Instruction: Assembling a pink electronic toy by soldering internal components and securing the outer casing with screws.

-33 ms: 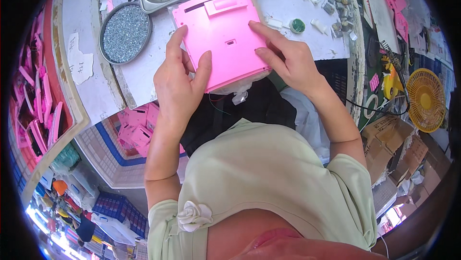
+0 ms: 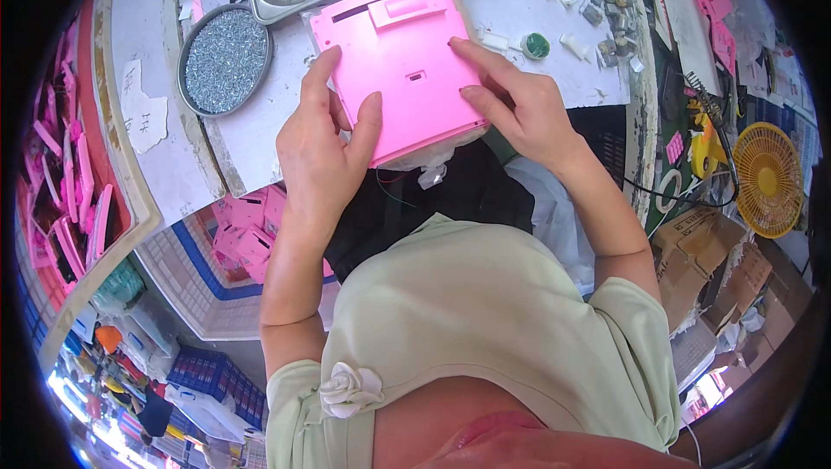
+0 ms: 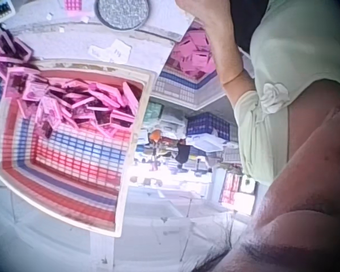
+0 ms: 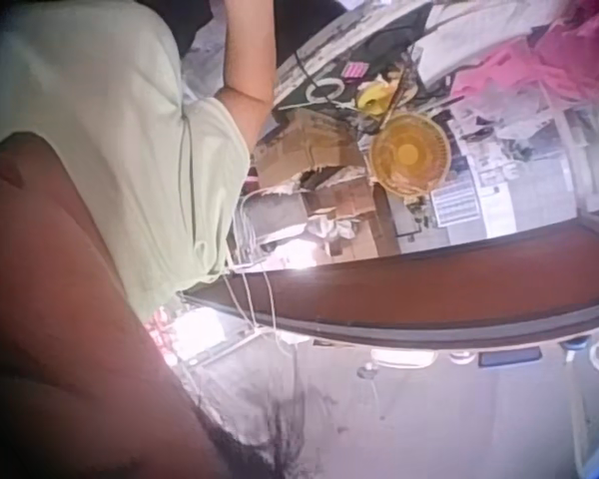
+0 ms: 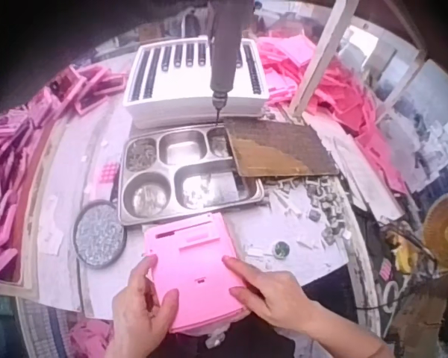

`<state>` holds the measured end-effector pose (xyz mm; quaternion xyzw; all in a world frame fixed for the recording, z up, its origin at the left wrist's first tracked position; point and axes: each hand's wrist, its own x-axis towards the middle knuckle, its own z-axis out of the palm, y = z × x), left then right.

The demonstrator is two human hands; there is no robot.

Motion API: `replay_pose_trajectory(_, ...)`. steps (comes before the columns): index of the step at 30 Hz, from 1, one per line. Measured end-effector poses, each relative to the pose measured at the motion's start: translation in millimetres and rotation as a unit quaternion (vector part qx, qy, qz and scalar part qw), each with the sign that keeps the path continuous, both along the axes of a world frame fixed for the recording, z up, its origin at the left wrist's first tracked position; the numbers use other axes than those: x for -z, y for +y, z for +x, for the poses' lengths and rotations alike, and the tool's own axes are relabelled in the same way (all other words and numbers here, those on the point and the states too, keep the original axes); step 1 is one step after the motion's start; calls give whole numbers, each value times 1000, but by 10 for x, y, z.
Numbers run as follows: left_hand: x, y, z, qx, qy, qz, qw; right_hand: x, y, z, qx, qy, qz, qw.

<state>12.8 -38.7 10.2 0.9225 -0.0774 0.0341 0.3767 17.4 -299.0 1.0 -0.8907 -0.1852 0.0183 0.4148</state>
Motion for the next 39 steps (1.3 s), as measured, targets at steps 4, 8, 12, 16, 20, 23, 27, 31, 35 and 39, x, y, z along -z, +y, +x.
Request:
replay_pose_trajectory(4,24,15,32,19,-38,17,999,-53,-14,-22,20,51,19,998)
replay_pose_trajectory(8,-46,-4,106,16,-26,-1,1000,-70,-35,-50,37,96,44,994)
replay_pose_trajectory(12,-60,40,101,-15,37,-59,997,-84,-8,-59,47,114,115,986)
replay_pose_trajectory(16,5,98,47,-46,37,-166,984,-153,72,-22,47,143,153,977)
replay_pose_trajectory(20,-29,40,38,-31,27,-135,990,-134,15,-31,44,124,155,979)
replay_pose_trajectory(23,-16,-49,80,-1,7,-94,996,-70,-60,-75,50,125,169,976)
replay_pose_trajectory(27,-41,-115,114,-4,20,-73,997,-70,-86,-79,62,156,158,973)
replay_pose_trajectory(31,-80,-87,99,-7,33,-63,997,-75,-82,-66,53,167,148,973)
replay_pose_trajectory(35,-106,-65,66,5,25,-69,997,-33,-105,-118,48,178,140,973)
replay_pose_trajectory(39,-95,-59,14,-7,41,-71,997,-99,-106,-71,31,171,94,980)
